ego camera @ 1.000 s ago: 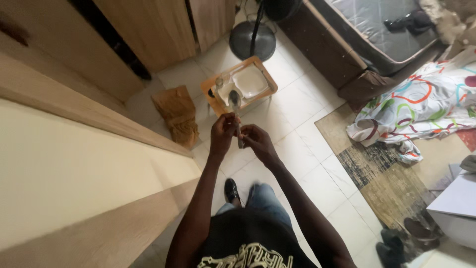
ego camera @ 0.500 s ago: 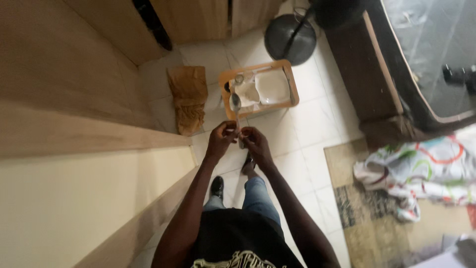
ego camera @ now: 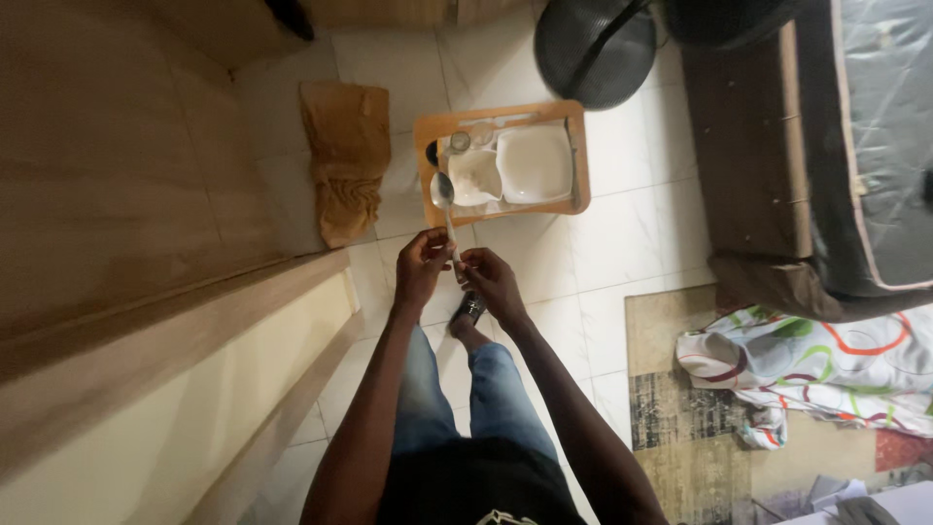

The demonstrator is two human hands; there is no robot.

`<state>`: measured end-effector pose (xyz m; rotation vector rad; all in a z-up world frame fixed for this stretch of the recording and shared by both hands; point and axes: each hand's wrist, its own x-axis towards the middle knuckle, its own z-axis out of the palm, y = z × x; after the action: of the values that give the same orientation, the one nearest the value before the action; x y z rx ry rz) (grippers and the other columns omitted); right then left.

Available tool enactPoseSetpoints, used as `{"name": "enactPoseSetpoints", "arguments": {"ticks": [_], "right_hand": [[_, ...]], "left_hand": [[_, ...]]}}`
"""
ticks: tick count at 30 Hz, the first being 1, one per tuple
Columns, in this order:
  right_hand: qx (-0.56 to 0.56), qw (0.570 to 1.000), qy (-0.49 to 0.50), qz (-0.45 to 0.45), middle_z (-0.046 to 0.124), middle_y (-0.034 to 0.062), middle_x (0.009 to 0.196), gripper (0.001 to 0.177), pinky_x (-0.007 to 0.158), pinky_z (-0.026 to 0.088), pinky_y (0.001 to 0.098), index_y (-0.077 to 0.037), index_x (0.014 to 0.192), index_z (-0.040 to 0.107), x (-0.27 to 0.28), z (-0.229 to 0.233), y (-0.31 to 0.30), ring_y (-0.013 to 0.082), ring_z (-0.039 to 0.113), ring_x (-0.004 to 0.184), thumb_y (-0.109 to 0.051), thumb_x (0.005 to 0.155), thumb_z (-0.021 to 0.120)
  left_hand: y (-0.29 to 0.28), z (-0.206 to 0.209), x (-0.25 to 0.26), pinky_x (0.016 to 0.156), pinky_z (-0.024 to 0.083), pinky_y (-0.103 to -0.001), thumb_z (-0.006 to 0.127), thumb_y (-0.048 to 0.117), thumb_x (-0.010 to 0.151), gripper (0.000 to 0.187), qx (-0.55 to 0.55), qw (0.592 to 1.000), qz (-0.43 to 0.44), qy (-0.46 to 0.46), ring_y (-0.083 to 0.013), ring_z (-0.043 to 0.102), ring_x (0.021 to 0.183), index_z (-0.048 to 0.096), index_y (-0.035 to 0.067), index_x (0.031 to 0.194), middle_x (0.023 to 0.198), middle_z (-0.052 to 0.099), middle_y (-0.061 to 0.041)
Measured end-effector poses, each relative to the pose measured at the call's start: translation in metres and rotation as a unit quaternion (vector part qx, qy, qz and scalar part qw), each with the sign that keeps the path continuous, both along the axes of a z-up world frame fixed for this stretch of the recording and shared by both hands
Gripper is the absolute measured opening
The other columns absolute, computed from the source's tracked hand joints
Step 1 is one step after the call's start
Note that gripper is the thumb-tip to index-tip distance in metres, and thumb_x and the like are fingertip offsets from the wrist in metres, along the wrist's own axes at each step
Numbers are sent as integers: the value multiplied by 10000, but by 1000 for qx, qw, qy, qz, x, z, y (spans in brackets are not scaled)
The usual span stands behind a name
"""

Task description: The person retrieves a glass, a fork, a knife, and a spoon from a sink one at a time, carries each item across the room, and places them onto a tray table.

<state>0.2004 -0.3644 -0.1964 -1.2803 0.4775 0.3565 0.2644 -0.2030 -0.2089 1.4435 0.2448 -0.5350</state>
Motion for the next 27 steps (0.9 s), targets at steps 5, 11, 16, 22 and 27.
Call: {"name": "enactPoseSetpoints", "arguments": {"ticks": [5, 11, 16, 22, 27], "right_hand": [[63, 996, 60, -5, 697, 46, 1002, 294, 752, 583, 281, -39, 1196, 616, 17, -72, 2, 138, 691, 852, -262, 1014, 675], [96, 987, 123, -45, 736, 94, 1008, 303, 702, 595, 297, -62, 1211, 581, 34, -208, 18, 170, 739, 820, -286, 1016, 644], [74, 987, 100, -103, 724, 99, 1007, 314, 697, 612, 318, -63, 1237, 581, 34, -343, 36, 175, 717, 795, -264, 1008, 656], [67, 969, 161, -176, 713, 78, 1012, 217, 695, 602, 319, -26, 1151, 614, 59, -439, 51, 167, 699, 785, -200, 1032, 666], [38, 950, 224, -213, 705, 72, 969, 190, 687, 608, 330, -54, 1142, 625, 72, -491, 60, 167, 694, 779, -184, 1006, 657]], "left_hand": [[2, -85, 24, 735, 575, -263, 767, 203, 927, 345, -33, 999, 27, 29, -110, 684, 908, 681, 51, 1225, 1069, 724, -15], [5, -217, 57, 748, 570, -267, 769, 230, 937, 354, -17, 996, 16, 85, -108, 677, 927, 679, 62, 1236, 1069, 718, -13], [7, -330, 84, 791, 598, -263, 739, 285, 964, 353, 43, 992, -59, 101, -108, 701, 970, 684, 89, 1252, 1115, 724, -7], [3, -444, 99, 787, 603, -277, 757, 283, 963, 375, -6, 994, -29, 107, -141, 698, 979, 672, 61, 1254, 1156, 714, -57], [2, -498, 108, 762, 621, -300, 732, 267, 949, 417, 102, 981, -53, 155, -191, 739, 936, 659, 34, 1286, 1170, 723, -91]]}}
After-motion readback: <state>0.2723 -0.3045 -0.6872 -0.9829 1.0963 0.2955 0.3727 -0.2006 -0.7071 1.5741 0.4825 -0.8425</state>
